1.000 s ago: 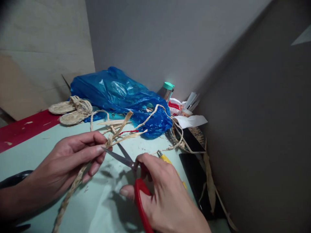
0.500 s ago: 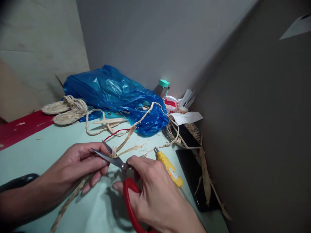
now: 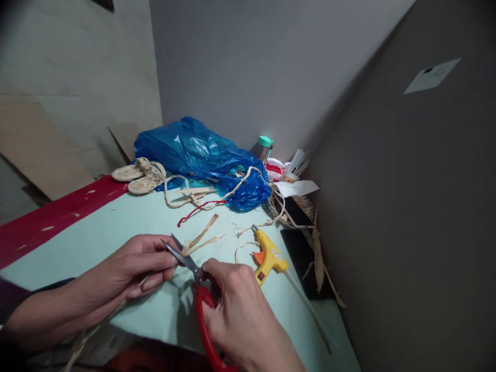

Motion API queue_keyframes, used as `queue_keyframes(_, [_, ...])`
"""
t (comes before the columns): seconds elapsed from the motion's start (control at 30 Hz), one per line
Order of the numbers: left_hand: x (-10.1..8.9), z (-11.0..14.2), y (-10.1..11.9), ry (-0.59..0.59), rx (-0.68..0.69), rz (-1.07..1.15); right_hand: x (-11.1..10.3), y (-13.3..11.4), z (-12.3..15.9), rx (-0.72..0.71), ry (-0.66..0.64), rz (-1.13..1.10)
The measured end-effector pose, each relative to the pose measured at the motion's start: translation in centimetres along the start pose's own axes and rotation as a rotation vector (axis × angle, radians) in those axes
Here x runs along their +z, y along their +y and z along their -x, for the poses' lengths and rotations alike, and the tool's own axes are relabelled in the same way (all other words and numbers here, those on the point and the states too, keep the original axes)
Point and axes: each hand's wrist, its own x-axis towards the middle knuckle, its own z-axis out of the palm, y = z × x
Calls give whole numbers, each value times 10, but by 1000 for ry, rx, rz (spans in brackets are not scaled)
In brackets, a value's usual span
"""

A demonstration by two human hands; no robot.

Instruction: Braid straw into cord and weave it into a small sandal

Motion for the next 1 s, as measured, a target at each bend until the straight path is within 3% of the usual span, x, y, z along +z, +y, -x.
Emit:
queue_keyframes(0.3, [-27, 64, -43, 46, -158, 9, 50, -41, 44, 59, -145, -175])
queue_keyframes(0.47, [-32, 94, -53, 79, -187, 22, 63, -56, 55, 48, -194, -84])
queue_keyframes(0.83, [-38, 106, -60, 118, -165, 64, 84, -59, 56, 7, -164, -58])
queue_keyframes(1.0, [-38, 104, -51, 61, -101, -2, 83, -57, 48, -44, -89, -52])
